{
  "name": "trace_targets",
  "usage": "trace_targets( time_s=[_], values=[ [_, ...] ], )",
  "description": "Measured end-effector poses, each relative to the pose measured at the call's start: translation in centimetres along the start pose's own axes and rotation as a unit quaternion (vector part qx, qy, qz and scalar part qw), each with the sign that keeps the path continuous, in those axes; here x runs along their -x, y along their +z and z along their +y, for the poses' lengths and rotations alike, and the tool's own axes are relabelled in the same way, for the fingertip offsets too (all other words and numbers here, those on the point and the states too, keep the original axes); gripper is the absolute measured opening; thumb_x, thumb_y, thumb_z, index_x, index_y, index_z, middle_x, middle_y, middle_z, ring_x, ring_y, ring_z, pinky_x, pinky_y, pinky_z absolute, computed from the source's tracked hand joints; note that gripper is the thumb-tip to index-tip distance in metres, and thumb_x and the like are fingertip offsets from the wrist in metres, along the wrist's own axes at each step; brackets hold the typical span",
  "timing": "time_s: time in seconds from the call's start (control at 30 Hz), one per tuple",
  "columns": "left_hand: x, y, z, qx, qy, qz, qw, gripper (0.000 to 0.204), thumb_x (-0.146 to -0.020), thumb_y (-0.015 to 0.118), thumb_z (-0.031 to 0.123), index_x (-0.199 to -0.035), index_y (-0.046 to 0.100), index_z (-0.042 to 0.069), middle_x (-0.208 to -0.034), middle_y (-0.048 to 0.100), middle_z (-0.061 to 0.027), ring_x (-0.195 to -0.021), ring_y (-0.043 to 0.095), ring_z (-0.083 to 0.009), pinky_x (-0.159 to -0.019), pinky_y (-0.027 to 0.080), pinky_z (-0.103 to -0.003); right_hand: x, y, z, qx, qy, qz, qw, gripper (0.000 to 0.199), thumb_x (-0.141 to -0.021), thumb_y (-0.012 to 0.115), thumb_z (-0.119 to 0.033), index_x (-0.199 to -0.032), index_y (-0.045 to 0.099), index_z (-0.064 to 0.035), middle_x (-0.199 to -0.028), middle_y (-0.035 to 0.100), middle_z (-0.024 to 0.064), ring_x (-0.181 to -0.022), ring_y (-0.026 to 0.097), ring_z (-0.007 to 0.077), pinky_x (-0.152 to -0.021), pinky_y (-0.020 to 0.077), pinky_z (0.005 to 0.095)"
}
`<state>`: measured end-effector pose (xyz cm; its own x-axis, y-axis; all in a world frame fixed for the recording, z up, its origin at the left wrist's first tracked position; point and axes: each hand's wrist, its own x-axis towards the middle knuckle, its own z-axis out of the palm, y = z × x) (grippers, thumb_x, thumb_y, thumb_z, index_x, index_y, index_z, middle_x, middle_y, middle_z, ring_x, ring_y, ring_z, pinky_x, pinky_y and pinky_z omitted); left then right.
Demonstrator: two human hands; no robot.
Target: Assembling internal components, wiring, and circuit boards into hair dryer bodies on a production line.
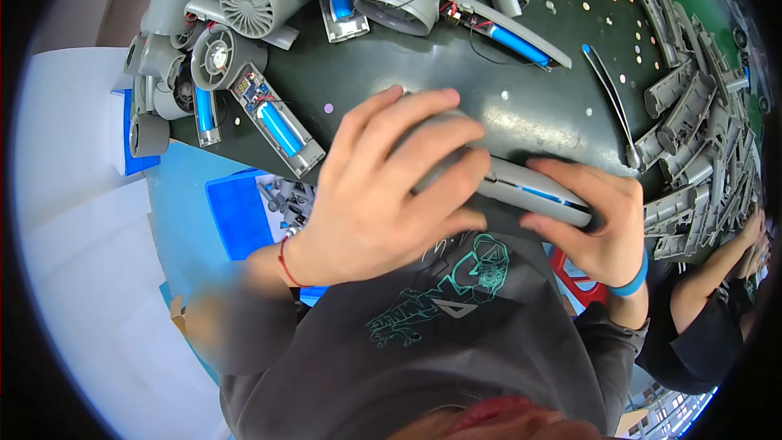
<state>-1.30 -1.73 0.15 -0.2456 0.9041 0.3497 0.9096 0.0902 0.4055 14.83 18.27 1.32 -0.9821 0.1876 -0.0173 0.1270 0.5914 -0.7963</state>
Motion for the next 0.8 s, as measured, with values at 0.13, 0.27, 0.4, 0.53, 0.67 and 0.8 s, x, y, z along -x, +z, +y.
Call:
trace_targets(
  time_s=[0.13,0.27,0.4,0.53,0.67,0.8],
  values=[
    [-1.0,0.5,-1.1,0.1,-0.026,-0.034,0.994,0.052,-0.062,0.09,0.028,-0.107,0.074,0.008,-0.126,0.065,-0.0074,-0.118,0.059,-0.0382,-0.094,0.051,-0.045,0.6,1.2,0.2,0.069,-0.045,0.044,0.996,0.049,-0.068,0.089,-0.013,-0.112,0.074,0.0028,-0.103,0.076,0.0179,-0.086,0.075,0.0317,-0.077,0.0572,0.0339],
    [-0.7,0.9,-0.5,0.096,-0.029,-0.017,0.995,0.049,-0.058,0.088,0.021,-0.104,0.077,0.008,-0.113,0.07,-0.0033,-0.103,0.059,-0.0316,-0.086,0.051,-0.04,0.9,1.5,0.4,0.082,-0.066,0.055,0.993,0.047,-0.069,0.089,-0.013,-0.11,0.074,0.0036,-0.101,0.076,0.0181,-0.084,0.075,0.0308,-0.075,0.0567,0.034],
    [-0.8,1.1,-0.4,0.088,-0.031,0.0,0.996,0.048,-0.057,0.088,0.018,-0.103,0.077,0.008,-0.107,0.071,-0.0014,-0.101,0.058,-0.03,-0.084,0.051,-0.039,0.4,1.5,1.1,0.087,-0.103,0.073,0.988,0.045,-0.071,0.089,-0.016,-0.11,0.073,0.0002,-0.094,0.076,0.0131,-0.076,0.073,0.029,-0.065,0.0575,0.0339],
    [-1.1,0.9,-1.5,0.129,-0.001,-0.032,0.991,0.056,-0.058,0.089,0.017,-0.112,0.075,0.008,-0.118,0.068,-0.0056,-0.109,0.058,-0.0315,-0.086,0.051,-0.04,0.4,1.5,1.0,0.107,-0.065,0.035,0.991,0.04,-0.074,0.089,-0.021,-0.1,0.071,0.0025,-0.087,0.074,0.0128,-0.069,0.071,0.0271,-0.064,0.0533,0.0326],
    [0.1,1.4,-2.3,0.233,-0.089,0.065,0.966,0.102,-0.053,0.099,0.024,-0.142,0.055,0.002,-0.147,0.048,-0.019,-0.136,0.049,-0.0355,-0.107,0.045,-0.043,0.6,0.3,0.1,-0.054,0.073,-0.03,0.995,0.029,-0.085,0.084,-0.025,-0.091,0.067,-0.003,-0.07,0.068,0.008,-0.063,0.072,0.0208,-0.056,0.0507,0.0312],
    [-0.1,3.9,-0.5,0.235,-0.133,0.125,0.955,0.117,-0.052,0.101,0.022,-0.151,0.041,0.003,-0.148,0.046,-0.0192,-0.134,0.049,-0.0352,-0.11,0.042,-0.042,0.0,0.8,0.4,-0.136,0.136,-0.057,0.98,0.029,-0.089,0.08,-0.028,-0.088,0.065,-0.0038,-0.064,0.064,0.0035,-0.056,0.063,0.0123,-0.055,0.0457,0.0269]
  ],
)
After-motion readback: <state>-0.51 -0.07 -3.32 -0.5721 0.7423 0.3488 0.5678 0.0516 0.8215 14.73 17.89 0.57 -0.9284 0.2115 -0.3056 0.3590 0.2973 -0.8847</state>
